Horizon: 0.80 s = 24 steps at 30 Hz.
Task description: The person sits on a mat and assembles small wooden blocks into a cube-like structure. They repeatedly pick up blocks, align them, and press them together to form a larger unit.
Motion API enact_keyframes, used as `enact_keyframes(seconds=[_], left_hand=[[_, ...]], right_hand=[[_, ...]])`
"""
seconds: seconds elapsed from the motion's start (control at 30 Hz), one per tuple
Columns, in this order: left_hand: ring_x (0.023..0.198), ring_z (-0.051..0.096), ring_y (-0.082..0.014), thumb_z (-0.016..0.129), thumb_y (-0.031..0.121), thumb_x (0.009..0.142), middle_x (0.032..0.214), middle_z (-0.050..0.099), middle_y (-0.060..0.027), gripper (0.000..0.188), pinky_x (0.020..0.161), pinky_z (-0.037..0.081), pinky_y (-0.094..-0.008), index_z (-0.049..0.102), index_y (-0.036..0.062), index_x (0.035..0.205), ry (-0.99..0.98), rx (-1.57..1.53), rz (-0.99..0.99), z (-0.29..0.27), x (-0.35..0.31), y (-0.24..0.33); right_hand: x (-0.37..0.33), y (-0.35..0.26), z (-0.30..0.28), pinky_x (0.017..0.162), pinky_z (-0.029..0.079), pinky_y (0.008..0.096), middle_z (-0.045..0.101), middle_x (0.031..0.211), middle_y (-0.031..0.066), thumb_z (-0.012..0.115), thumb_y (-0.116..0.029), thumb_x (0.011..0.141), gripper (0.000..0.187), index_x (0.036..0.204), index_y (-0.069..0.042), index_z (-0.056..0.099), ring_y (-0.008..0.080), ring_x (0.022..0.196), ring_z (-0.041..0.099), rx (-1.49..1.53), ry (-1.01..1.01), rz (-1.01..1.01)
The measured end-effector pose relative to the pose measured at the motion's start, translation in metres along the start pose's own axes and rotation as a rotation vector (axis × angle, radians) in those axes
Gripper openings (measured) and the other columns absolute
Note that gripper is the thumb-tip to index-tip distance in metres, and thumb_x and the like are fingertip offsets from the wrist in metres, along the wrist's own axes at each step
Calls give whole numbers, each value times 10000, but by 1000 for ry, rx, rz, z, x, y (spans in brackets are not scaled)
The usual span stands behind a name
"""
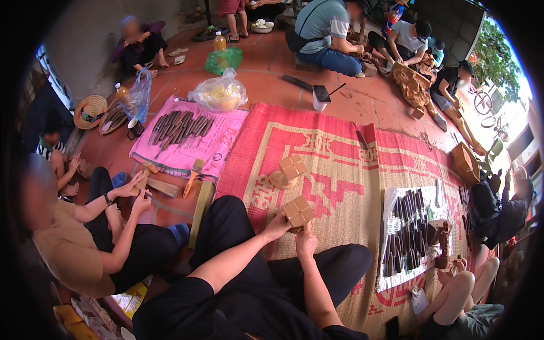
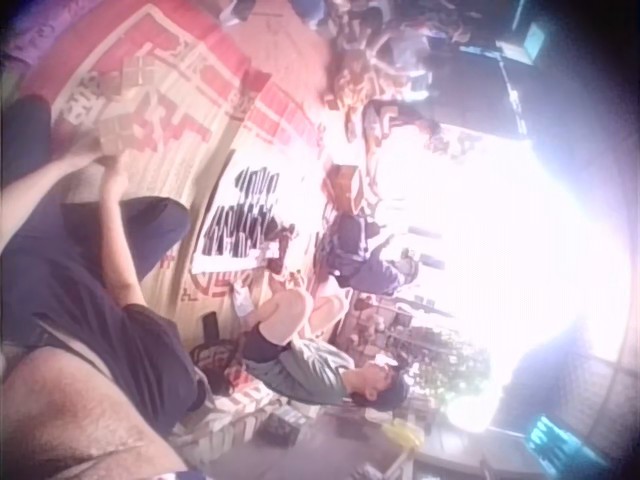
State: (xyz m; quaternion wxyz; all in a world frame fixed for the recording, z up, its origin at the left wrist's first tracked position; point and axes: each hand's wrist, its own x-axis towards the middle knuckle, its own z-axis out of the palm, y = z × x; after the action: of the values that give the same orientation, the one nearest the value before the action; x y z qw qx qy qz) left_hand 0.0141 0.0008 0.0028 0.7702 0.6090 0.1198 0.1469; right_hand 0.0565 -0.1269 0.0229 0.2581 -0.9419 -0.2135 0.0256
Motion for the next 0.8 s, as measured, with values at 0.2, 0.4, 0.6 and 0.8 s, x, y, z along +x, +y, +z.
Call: enact_keyframes(seconds=[0.2,0.4,0.6,0.8], left_hand=[[1007,480,-138,667,400,769,1137,465,-51,687,858,417,-297,355,65,1282,-1,-24,-46,-14,4,-26],[1037,472,-141,657,410,774,1163,453,-61,694,875,408,-299,350,51,1282,-34,-78,-57,-2,1,-2],[1037,473,-149,652,355,796,1172,450,-65,636,874,408,-296,362,46,1270,19,39,-29,-11,2,-22],[1052,473,-165,647,367,796,1178,452,-83,633,882,401,-297,368,51,1269,-23,3,-66,-8,2,-21]], right_hand=[[5,-41,-33,575,450,469,601,718,192,511,-82,757,357,1111,-107,477,373,665,594,277,53,55],[3,-2,-5,596,457,457,603,708,198,541,-72,715,478,1182,-128,454,375,680,597,49,-17,-36],[3,-17,-12,573,441,456,596,749,194,523,-44,739,370,1103,-96,490,373,662,585,421,73,-55],[-5,-6,-4,612,462,444,612,809,182,549,-62,728,485,1195,-126,436,373,698,598,110,3,-26]])
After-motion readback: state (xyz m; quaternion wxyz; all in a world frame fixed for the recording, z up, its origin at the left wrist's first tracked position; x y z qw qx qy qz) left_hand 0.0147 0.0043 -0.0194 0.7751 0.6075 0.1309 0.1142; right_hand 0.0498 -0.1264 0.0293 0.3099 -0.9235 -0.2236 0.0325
